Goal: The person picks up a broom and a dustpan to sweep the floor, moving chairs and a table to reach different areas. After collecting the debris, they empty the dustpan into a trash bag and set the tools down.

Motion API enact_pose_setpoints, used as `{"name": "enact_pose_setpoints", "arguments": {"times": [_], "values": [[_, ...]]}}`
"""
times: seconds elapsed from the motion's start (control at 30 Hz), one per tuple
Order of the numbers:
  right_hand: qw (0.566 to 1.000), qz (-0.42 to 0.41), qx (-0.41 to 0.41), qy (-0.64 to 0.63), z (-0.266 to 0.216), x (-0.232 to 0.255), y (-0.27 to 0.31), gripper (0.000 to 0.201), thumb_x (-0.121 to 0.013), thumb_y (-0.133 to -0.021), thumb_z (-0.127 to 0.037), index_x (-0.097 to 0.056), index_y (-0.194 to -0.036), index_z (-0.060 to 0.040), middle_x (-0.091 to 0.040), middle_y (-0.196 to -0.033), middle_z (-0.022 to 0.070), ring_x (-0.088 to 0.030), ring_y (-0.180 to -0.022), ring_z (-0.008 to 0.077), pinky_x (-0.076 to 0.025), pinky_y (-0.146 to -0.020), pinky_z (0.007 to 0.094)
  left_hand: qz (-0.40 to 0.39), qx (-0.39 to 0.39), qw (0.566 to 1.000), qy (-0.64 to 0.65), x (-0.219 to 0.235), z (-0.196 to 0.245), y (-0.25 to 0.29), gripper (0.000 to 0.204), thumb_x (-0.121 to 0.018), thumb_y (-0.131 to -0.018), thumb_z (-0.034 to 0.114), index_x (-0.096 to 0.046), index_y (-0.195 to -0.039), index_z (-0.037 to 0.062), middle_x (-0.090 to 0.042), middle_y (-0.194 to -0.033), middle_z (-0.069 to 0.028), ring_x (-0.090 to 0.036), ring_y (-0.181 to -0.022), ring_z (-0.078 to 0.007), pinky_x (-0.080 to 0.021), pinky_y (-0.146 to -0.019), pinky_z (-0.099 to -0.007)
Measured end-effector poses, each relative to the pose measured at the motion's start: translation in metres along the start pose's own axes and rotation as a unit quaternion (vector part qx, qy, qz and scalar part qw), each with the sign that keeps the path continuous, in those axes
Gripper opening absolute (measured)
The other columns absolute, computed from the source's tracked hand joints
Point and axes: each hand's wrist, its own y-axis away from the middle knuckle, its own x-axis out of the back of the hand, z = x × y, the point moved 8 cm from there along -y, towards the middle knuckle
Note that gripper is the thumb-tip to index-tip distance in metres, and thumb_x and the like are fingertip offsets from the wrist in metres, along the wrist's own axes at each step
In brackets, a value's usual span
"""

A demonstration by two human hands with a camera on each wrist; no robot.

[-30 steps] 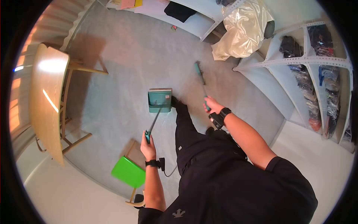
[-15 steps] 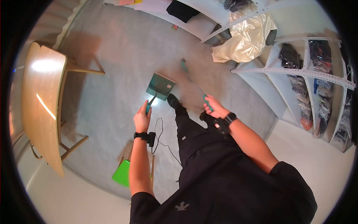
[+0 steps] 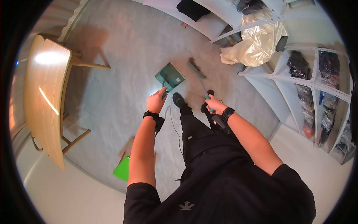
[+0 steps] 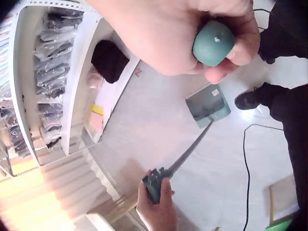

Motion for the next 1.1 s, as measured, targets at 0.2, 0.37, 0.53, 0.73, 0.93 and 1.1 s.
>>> {"name": "enact_pose_setpoints", "arguments": {"times": [0.2,0.37,0.53,0.73,0.93,1.1], "values": [[0.994,-0.046,0.004,0.095,-0.014,-0.02,0.026,0.064,-0.047,-0.09,-0.019,-0.023,-0.148,-0.0152,-0.053,-0.076,0.0051,-0.048,-0.056,0.0138,-0.037,-0.045,0.0302,0.027,-0.024,0.999,-0.008,0.002,0.003,-0.004,0.034,-0.063,-0.088,0.029,-0.057,-0.121,0.0249,-0.069,-0.089,-0.0055,-0.067,-0.073,-0.0283,-0.053,-0.062,-0.0396],[0.994,-0.045,0.019,0.099,-0.029,0.017,0.052,0.056,-0.05,-0.095,-0.028,-0.029,-0.146,-0.0206,-0.049,-0.075,0.0004,-0.04,-0.053,0.007,-0.032,-0.044,0.0228,0.015,-0.02,0.999,-0.022,0.0,-0.001,-0.007,0.035,-0.062,-0.088,0.03,-0.057,-0.122,0.0252,-0.069,-0.089,-0.0061,-0.066,-0.073,-0.0292,-0.053,-0.062,-0.0403],[0.999,-0.028,0.018,0.017,-0.02,0.045,0.073,0.06,-0.053,-0.093,-0.029,-0.029,-0.147,-0.0198,-0.053,-0.078,0.0013,-0.045,-0.059,0.0096,-0.037,-0.05,0.026,0.024,-0.01,1.0,-0.006,-0.001,0.001,0.004,0.036,-0.065,-0.085,0.027,-0.058,-0.121,0.0257,-0.069,-0.091,-0.0057,-0.067,-0.077,-0.0286,-0.052,-0.062,-0.0401],[0.991,0.047,0.062,0.108,-0.011,0.005,0.024,0.064,-0.05,-0.09,-0.022,-0.026,-0.148,-0.0137,-0.058,-0.083,0.0067,-0.054,-0.056,0.0159,-0.042,-0.047,0.0345,0.012,-0.006,1.0,-0.019,-0.001,0.008,-0.002,0.036,-0.064,-0.087,0.028,-0.057,-0.123,0.025,-0.069,-0.093,-0.0062,-0.067,-0.077,-0.0284,-0.053,-0.064,-0.0399],[0.967,0.008,0.036,0.253,0.003,-0.03,0.025,0.066,-0.044,-0.087,-0.015,-0.025,-0.15,-0.013,-0.06,-0.09,0.0131,-0.055,-0.058,0.0197,-0.043,-0.05,0.0351,0.026,-0.016,1.0,-0.001,0.0,0.008,0.002,0.037,-0.063,-0.087,0.028,-0.056,-0.123,0.0247,-0.069,-0.089,-0.0065,-0.067,-0.076,-0.0286,-0.053,-0.063,-0.0406],[0.972,-0.043,0.038,0.226,-0.009,-0.006,0.055,0.063,-0.052,-0.089,-0.021,-0.032,-0.148,-0.0156,-0.056,-0.079,0.0049,-0.049,-0.055,0.0129,-0.04,-0.049,0.0309,0.036,-0.03,0.999,-0.001,-0.002,0.006,-0.001,0.037,-0.064,-0.087,0.027,-0.055,-0.123,0.0241,-0.069,-0.088,-0.0066,-0.067,-0.076,-0.0282,-0.052,-0.062,-0.0407]]}}
